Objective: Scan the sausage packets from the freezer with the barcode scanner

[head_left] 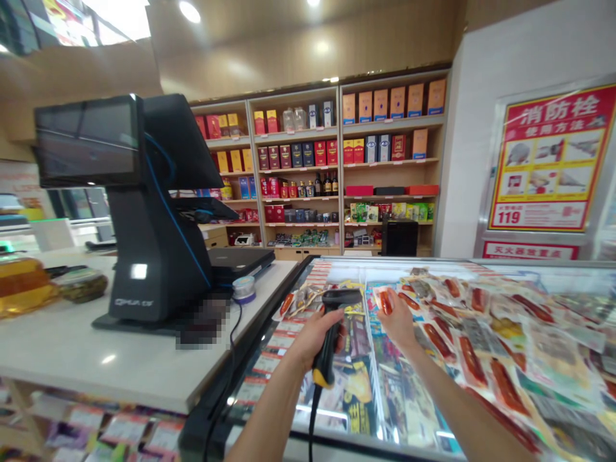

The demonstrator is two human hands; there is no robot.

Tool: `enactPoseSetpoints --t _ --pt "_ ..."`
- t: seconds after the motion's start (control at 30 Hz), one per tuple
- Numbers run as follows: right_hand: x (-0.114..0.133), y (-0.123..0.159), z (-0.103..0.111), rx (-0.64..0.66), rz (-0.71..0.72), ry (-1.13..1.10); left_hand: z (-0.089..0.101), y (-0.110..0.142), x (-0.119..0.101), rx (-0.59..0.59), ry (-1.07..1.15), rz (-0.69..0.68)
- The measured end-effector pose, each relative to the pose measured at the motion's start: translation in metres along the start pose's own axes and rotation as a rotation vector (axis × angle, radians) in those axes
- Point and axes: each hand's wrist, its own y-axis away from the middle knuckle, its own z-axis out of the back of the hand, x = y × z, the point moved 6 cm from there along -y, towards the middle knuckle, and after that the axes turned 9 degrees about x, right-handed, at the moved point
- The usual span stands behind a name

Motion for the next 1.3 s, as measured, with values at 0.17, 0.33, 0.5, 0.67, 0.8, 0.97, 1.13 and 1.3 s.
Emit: enactPoseSetpoints --t 0.17,0.33,0.5,0.67,0.8,0.97,1.13,1.3 --pt "0.001 0.0 -0.001 0.02 0.013 0.017 -0.006 0.005 -0.001 0.022 0.008 0.022" --pt "-0.002 0.0 -0.002 0.037 -0.014 0.012 -0.012 0.005 -0.003 0.013 -0.014 0.035" --pt "-0.005 0.0 0.001 0.028 -0.015 0.014 -0.009 -0.001 -0.004 0.038 -0.019 -0.011" --pt "-0.011 -0.005 -0.005 0.066 -0.065 0.106 0.025 0.005 -0.008 -0.116 -0.044 -0.043" --pt "-0.005 -0.012 -0.028 0.153 -0.108 0.177 0.066 0.024 -0.013 -0.312 -0.083 -0.024" --pt "0.029 -0.019 -0.072 0.242 -0.091 0.194 0.103 0.044 -0.008 -0.383 -0.138 -0.024" --pt "0.077 -0.02 -0.117 0.333 0.031 0.101 0.112 0.054 0.001 -0.366 -0.112 -0.021" --pt "0.088 -0.016 -0.13 0.339 0.105 -0.006 0.097 0.058 -0.002 -0.374 -0.105 -0.041"
